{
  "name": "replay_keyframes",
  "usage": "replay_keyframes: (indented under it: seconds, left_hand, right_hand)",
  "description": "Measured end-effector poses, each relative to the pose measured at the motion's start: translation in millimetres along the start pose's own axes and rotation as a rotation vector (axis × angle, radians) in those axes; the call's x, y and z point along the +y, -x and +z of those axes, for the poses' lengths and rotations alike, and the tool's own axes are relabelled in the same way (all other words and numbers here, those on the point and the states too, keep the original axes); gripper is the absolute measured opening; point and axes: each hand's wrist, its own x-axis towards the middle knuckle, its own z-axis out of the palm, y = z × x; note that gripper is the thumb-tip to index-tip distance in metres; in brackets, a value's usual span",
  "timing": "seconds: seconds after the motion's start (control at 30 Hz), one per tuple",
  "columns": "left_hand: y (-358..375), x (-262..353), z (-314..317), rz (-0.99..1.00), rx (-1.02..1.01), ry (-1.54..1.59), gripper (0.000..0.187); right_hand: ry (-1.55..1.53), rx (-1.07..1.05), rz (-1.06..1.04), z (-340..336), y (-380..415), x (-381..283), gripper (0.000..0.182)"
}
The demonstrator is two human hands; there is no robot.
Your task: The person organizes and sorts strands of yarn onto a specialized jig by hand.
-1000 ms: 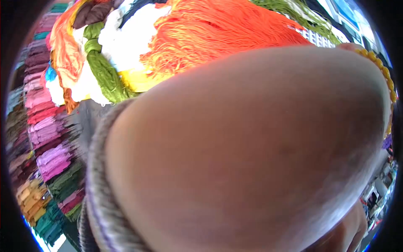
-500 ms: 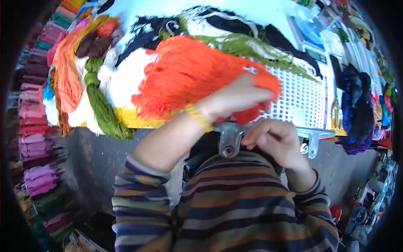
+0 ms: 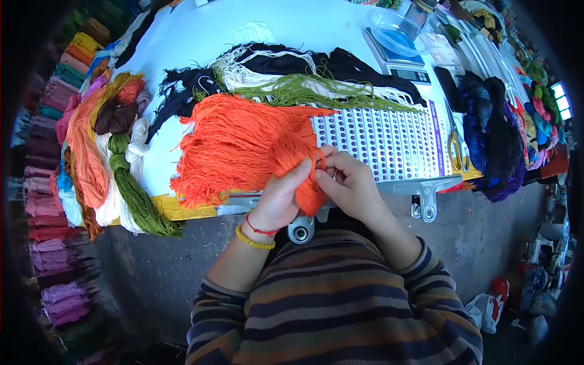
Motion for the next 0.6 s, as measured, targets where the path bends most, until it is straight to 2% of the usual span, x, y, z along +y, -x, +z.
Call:
replay_keyframes:
  seconds: [0.07,0.13,0.17,0.23,0.43,0.6]
  left_hand:
    - [-0.1,-2.4,2.3,0.068,-0.009,-0.115,0.038]
    - [0.1,-2.5,3.4,0.089,0.031,-0.073,0.032]
    - [0.9,-2.4,-0.6,0.082,0.050,-0.055,0.030]
    - [1.7,-1.8,0.4,0.081,0.069,-0.040,0.027]
    - [3.5,-8.6,8.9,0.254,0.241,-0.241,0.018]
    - [4.1,-8.4,-2.0,0.247,0.230,-0.198,0.018]
  right_hand:
    - [0.097,0.000,0.006,0.1,0.5,1.9,0.017]
    - [-0.343,0.024,0.071,2.8,2.3,3.0,0.013]
    - [-0.345,0.025,0.072,2.4,4.2,3.4,0.013]
    - [-0.517,-0.049,0.202,0.2,5.6,3.6,0.011]
    - [-0.303,-0.120,0.196,-0.6,9.4,5.8,0.013]
    - [-0.438,-0.112,0.206,-0.2,10.1,2.1,0.012]
